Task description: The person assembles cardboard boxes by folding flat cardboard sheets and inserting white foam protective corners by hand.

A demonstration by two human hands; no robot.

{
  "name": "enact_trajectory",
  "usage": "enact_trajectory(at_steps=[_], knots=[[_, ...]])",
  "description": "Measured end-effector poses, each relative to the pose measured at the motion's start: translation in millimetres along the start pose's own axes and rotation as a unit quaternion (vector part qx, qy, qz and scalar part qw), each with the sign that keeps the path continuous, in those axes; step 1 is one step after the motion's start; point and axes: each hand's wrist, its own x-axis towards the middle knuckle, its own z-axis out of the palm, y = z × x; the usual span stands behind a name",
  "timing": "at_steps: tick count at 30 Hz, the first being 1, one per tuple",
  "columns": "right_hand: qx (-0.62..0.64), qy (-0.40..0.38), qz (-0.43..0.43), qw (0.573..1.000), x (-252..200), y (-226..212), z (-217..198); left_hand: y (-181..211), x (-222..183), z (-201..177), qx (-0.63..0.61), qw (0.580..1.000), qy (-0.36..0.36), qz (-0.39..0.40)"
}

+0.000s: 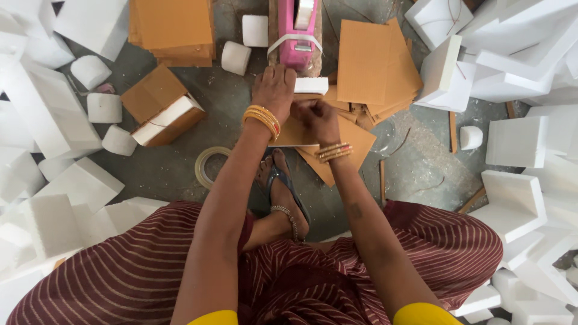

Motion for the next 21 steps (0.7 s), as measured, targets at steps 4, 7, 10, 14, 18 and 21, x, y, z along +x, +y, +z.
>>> enact_trajectory(at_steps=[4,7,10,14,18,21], knots=[[-0.112,0.115,-0.004,0.987,-0.7,-8.1,6.6,1.5,-0.5,-6.4,-0.007,1.000,-0.023,0.018],[-0.195,0.175,-0.027,0.965,-4.0,-21.0,11.2,1.7,-1.3,-0.9,-0.002,1.000,-0.002,0.025],[-0.308,0.184,-0.038,0.933,3.7,-39.6,-1.7,-3.3,-2.6,8.0,0.007,0.999,0.044,0.031],[-0.228,0.037,-0.211,0.950,6.6,-54.5,-7.8,-3.7,-5.9,13.1,-0.010,1.000,-0.001,0.007],[-0.383,0.065,-0.307,0.869,2.9,-58.3,-10.6,3.8,-5.7,-7.3,-0.030,1.000,-0.004,-0.002],[-0.373,0.079,-0.259,0.888,-4.9,-55.6,-7.7,18.3,-11.1,-24.5,-0.063,0.998,0.001,-0.024]])
